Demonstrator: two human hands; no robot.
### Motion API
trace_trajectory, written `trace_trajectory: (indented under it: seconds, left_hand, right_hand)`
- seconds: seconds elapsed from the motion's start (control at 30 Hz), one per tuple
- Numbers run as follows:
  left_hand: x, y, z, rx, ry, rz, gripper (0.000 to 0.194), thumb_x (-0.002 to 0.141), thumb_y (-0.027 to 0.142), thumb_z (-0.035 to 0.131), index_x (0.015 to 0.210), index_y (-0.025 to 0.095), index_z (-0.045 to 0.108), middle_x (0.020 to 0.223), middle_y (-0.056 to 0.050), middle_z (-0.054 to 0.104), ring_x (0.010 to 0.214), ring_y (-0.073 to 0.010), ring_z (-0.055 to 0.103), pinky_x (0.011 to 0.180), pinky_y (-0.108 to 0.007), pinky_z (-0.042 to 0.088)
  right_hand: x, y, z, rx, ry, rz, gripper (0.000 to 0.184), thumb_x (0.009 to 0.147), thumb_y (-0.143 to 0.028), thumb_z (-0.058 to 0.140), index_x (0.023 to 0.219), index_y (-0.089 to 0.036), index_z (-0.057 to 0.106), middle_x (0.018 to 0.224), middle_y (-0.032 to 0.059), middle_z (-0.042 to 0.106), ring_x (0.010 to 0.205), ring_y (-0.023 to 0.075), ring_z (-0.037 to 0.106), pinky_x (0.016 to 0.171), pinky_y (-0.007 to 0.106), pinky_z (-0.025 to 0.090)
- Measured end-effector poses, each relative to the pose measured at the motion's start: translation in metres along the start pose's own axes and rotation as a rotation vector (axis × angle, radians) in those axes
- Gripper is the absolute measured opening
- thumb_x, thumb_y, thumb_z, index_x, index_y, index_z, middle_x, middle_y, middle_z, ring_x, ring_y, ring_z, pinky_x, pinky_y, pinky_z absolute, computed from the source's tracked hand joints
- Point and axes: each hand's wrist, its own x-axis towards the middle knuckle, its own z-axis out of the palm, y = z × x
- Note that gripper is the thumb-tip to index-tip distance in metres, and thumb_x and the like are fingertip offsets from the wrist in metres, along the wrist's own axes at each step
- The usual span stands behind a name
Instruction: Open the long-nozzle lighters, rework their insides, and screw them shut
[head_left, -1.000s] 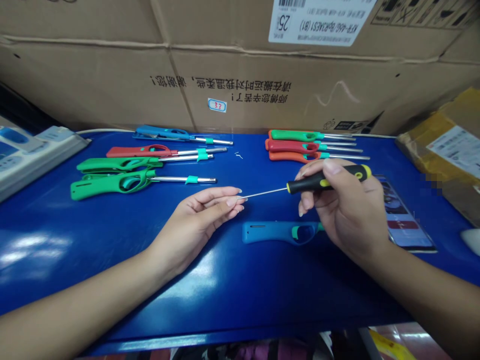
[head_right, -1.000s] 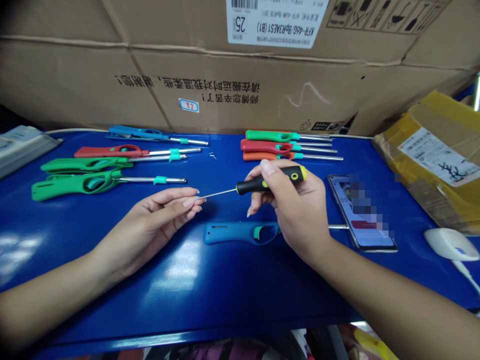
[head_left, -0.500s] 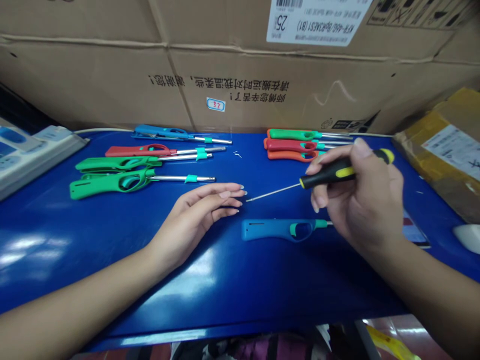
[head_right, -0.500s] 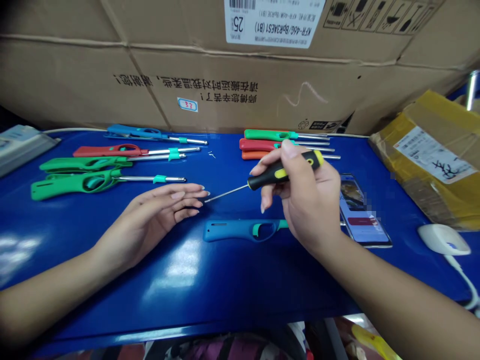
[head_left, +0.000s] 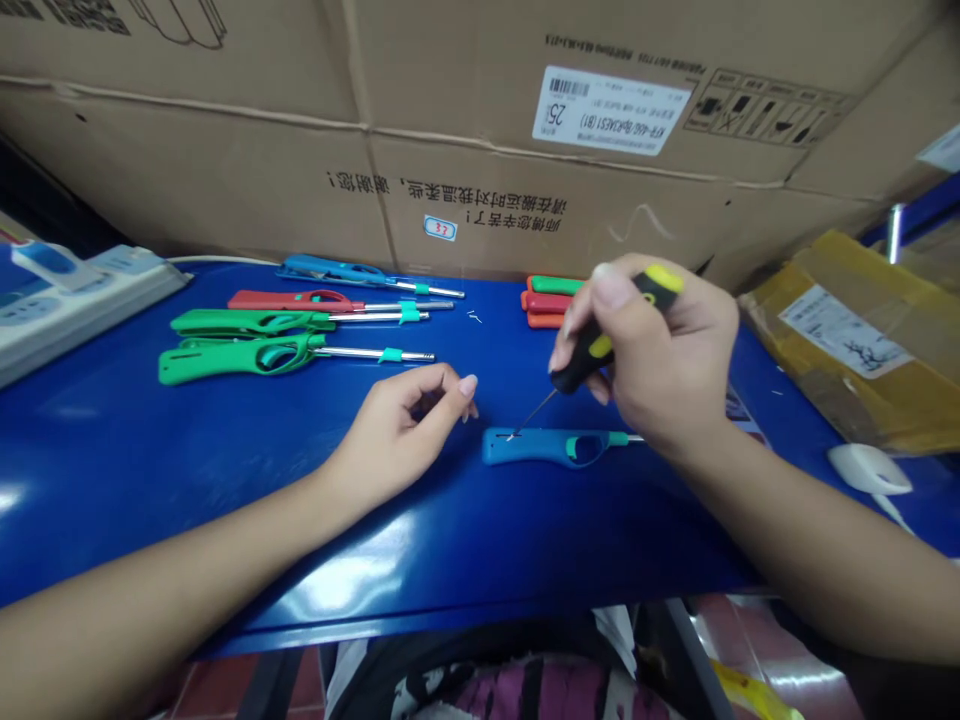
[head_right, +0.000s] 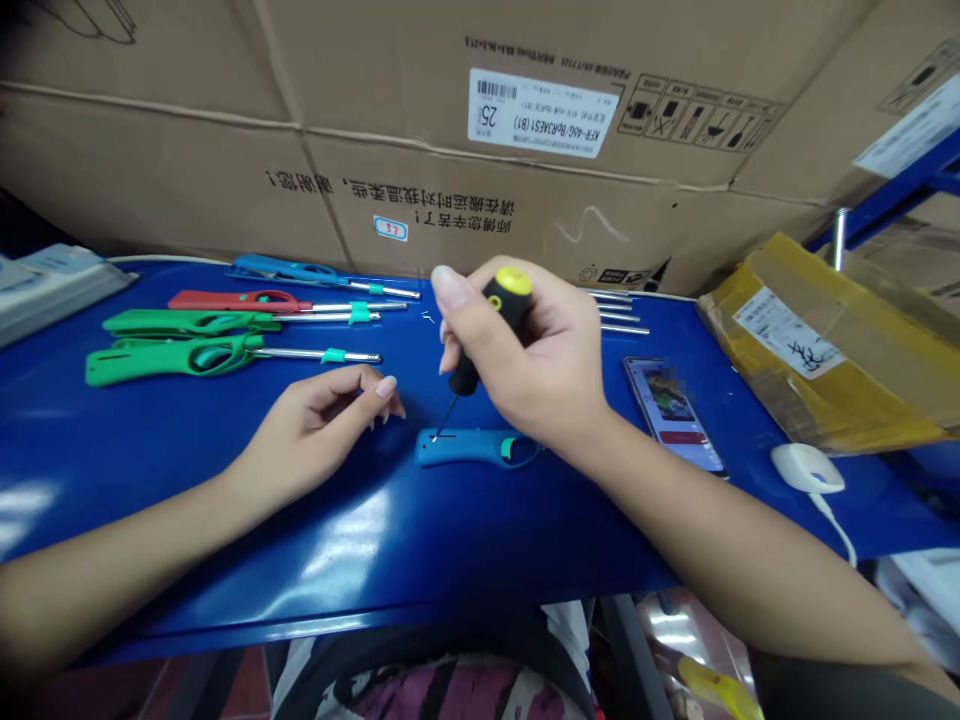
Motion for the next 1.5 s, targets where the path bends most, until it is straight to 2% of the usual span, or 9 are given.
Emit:
trace_trajectory:
  seconds: [0.1, 0.2, 0.27, 0.43, 0.63, 0.83, 1.5]
  left_hand:
    - [-0.004, -0.003, -0.001, 0.052, -0.049, 0.076, 0.016, 0.092, 0.036, 0.069, 0.094, 0.021, 0.071, 0.094, -0.004, 0.076, 0.086, -0.0203, 0.067, 0.082, -0.032, 0.051]
    - [-0.009, -0.009, 0.002, 0.196, -0.162, 0.201, 0.034, 0.084, 0.029, 0.077, 0.117, 0.020, 0.071, 0.116, -0.007, 0.076, 0.106, -0.0264, 0.067, 0.098, -0.042, 0.051]
    - [-0.012, -0.014, 0.005, 0.258, -0.222, 0.250, 0.040, 0.084, 0.027, 0.078, 0.123, 0.019, 0.070, 0.122, -0.009, 0.076, 0.113, -0.0287, 0.066, 0.103, -0.047, 0.050]
    - [-0.014, -0.022, 0.010, 0.280, -0.253, 0.287, 0.034, 0.088, 0.024, 0.077, 0.121, 0.019, 0.071, 0.119, -0.009, 0.078, 0.112, -0.0286, 0.068, 0.101, -0.046, 0.052]
    - [-0.014, -0.024, 0.011, 0.287, -0.241, 0.290, 0.034, 0.087, 0.024, 0.081, 0.119, 0.020, 0.072, 0.118, -0.008, 0.077, 0.111, -0.0290, 0.067, 0.101, -0.047, 0.052]
    - [-0.015, -0.025, 0.011, 0.287, -0.244, 0.295, 0.032, 0.087, 0.026, 0.080, 0.118, 0.021, 0.073, 0.118, -0.008, 0.077, 0.111, -0.0292, 0.067, 0.101, -0.047, 0.052]
    - [-0.015, -0.026, 0.011, 0.259, -0.237, 0.291, 0.031, 0.088, 0.026, 0.079, 0.118, 0.021, 0.074, 0.116, -0.007, 0.077, 0.109, -0.0287, 0.066, 0.099, -0.047, 0.052]
  right_hand:
    - [-0.001, 0.001, 0.007, -0.058, 0.023, -0.009, 0.041, 0.099, -0.056, 0.068, 0.070, -0.026, 0.068, 0.060, -0.0032, 0.067, 0.048, 0.0105, 0.059, 0.057, 0.028, 0.058]
    - [-0.002, 0.002, 0.012, -0.080, 0.034, 0.001, 0.042, 0.100, -0.056, 0.066, 0.070, -0.026, 0.068, 0.061, -0.0025, 0.067, 0.049, 0.0107, 0.059, 0.056, 0.028, 0.057]
    - [-0.003, 0.002, 0.015, -0.080, 0.018, -0.005, 0.041, 0.099, -0.054, 0.068, 0.069, -0.026, 0.067, 0.061, -0.0027, 0.067, 0.048, 0.0101, 0.058, 0.055, 0.028, 0.056]
    - [-0.004, 0.002, 0.023, -0.122, -0.030, -0.005, 0.042, 0.097, -0.054, 0.071, 0.067, -0.025, 0.065, 0.058, -0.0034, 0.066, 0.046, 0.0104, 0.058, 0.051, 0.027, 0.053]
    - [-0.003, 0.005, 0.025, -0.146, -0.054, -0.034, 0.044, 0.099, -0.050, 0.070, 0.063, -0.025, 0.064, 0.056, -0.0031, 0.065, 0.048, 0.0108, 0.059, 0.053, 0.027, 0.054]
    - [-0.005, 0.006, 0.026, -0.170, -0.044, -0.012, 0.045, 0.097, -0.056, 0.070, 0.064, -0.026, 0.064, 0.057, -0.0025, 0.065, 0.047, 0.0123, 0.059, 0.052, 0.029, 0.054]
    - [-0.010, 0.007, 0.024, -0.193, -0.018, -0.059, 0.040, 0.098, -0.052, 0.070, 0.068, -0.027, 0.065, 0.059, -0.0029, 0.065, 0.049, 0.0125, 0.059, 0.051, 0.030, 0.052]
